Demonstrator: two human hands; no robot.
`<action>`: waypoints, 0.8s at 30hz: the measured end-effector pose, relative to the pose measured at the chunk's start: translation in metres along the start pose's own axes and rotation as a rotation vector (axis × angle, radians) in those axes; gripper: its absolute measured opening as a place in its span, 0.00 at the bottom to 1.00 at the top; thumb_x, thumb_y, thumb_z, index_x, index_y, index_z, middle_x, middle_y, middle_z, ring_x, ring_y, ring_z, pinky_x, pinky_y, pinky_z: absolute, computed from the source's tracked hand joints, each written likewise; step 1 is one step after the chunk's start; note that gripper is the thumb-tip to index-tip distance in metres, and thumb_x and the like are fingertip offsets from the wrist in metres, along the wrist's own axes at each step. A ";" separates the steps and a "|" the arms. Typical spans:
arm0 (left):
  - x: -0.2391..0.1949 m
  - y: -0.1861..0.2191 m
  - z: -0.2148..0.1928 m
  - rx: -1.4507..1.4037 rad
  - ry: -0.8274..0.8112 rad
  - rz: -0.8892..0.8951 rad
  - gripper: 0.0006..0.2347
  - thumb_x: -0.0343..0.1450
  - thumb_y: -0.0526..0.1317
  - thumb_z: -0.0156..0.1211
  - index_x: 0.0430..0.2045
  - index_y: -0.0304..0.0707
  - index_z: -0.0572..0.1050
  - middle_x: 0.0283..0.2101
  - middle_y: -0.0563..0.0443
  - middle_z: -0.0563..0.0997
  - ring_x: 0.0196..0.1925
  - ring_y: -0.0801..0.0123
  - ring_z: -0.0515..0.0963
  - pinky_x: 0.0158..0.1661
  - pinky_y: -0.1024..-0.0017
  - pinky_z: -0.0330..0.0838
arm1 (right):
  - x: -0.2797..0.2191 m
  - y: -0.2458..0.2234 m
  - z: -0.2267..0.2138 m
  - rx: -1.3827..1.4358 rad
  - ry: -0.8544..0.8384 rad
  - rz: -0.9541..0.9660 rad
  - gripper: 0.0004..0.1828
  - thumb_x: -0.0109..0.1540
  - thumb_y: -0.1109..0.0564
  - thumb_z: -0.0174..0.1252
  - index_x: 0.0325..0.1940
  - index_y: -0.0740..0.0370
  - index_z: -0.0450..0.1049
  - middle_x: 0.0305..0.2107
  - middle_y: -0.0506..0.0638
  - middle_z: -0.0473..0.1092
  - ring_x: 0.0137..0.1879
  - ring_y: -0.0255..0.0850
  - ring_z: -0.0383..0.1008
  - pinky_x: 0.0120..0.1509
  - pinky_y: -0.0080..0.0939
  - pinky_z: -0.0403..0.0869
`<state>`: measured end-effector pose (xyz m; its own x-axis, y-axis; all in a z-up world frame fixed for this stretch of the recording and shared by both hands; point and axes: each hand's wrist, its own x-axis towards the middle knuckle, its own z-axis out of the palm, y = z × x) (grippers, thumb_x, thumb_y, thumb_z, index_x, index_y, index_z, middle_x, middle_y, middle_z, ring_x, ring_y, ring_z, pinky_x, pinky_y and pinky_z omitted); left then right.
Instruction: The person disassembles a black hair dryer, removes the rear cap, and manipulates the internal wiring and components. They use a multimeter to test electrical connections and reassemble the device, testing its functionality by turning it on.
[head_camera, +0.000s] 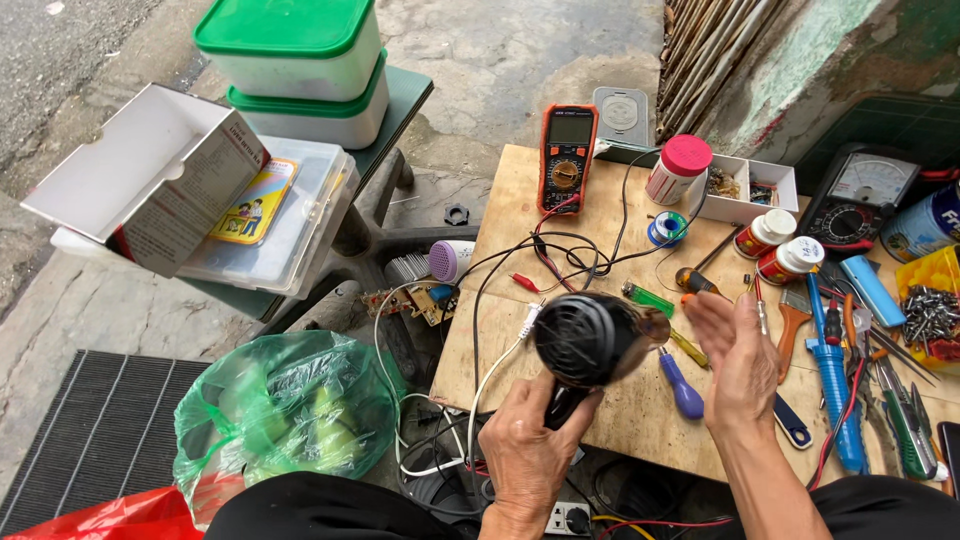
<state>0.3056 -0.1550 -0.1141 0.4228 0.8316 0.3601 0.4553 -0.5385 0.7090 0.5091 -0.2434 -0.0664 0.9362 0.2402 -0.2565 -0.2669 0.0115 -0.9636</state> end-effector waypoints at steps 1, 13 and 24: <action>-0.001 -0.001 0.001 0.033 -0.005 0.050 0.21 0.67 0.61 0.79 0.49 0.60 0.84 0.25 0.56 0.73 0.22 0.56 0.79 0.22 0.56 0.71 | -0.017 -0.016 0.008 -0.176 -0.003 -0.182 0.38 0.76 0.32 0.40 0.63 0.69 0.78 0.57 0.62 0.79 0.67 0.50 0.81 0.77 0.47 0.76; -0.008 -0.005 0.005 0.076 -0.012 0.234 0.18 0.70 0.56 0.77 0.48 0.53 0.79 0.28 0.54 0.73 0.30 0.57 0.77 0.32 0.60 0.68 | -0.080 -0.075 0.063 -1.073 -0.633 -1.575 0.12 0.70 0.53 0.64 0.52 0.63 0.82 0.55 0.55 0.80 0.67 0.53 0.79 0.79 0.59 0.71; -0.009 -0.003 0.007 0.111 -0.031 0.253 0.14 0.70 0.53 0.76 0.39 0.49 0.80 0.27 0.52 0.72 0.29 0.54 0.75 0.33 0.58 0.65 | -0.058 -0.038 0.056 -1.308 -0.721 -1.702 0.09 0.72 0.54 0.55 0.49 0.59 0.79 0.58 0.58 0.77 0.68 0.55 0.76 0.78 0.58 0.71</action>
<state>0.3060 -0.1619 -0.1242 0.5570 0.6648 0.4978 0.4146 -0.7419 0.5269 0.4522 -0.2036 -0.0103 -0.2310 0.9033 0.3615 0.9616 0.1552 0.2265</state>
